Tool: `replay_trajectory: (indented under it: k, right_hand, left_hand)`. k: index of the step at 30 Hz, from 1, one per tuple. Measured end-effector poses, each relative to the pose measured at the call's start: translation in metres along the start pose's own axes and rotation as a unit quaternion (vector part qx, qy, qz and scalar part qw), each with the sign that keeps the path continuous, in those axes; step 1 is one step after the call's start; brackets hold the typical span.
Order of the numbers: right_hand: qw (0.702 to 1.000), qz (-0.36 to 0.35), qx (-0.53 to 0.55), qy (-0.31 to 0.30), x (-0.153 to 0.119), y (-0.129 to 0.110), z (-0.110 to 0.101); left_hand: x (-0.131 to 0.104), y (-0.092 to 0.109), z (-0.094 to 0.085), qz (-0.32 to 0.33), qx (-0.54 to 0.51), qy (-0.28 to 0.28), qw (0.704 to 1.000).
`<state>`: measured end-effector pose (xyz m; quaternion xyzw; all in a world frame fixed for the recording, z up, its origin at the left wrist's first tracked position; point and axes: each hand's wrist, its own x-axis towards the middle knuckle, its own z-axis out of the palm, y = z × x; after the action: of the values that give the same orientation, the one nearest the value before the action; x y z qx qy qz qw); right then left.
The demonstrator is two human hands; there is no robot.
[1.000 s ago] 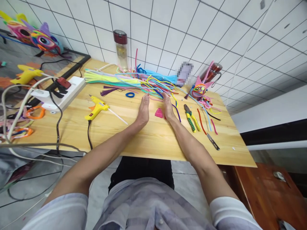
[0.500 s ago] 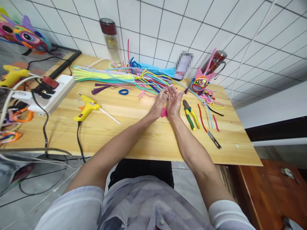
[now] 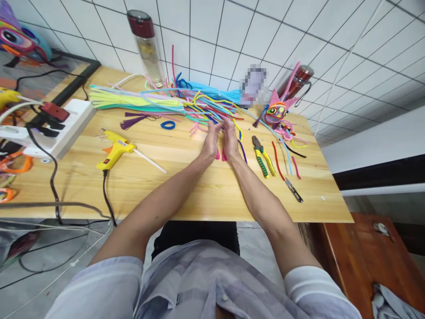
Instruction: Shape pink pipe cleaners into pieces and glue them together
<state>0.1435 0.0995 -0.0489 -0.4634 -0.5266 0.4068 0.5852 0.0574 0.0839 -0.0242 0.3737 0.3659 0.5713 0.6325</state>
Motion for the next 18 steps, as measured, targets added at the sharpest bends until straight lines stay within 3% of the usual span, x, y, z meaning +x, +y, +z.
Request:
replay_trajectory:
  k: [4,10,18]
  right_hand:
    - [1.0,-0.007,0.016,0.009,-0.001,0.005,0.0]
    - [0.99,0.029,0.135,0.032,-0.002,-0.008,-0.002]
    - [0.991,-0.06,0.112,0.032,-0.003,-0.016,-0.005]
  left_hand:
    - [-0.004,0.007,-0.001,-0.002,-0.033,0.02,0.999]
    - [0.001,0.01,-0.008,0.042,-0.045,0.069,0.996]
    - [0.009,-0.026,-0.003,0.031,-0.014,0.041,0.999]
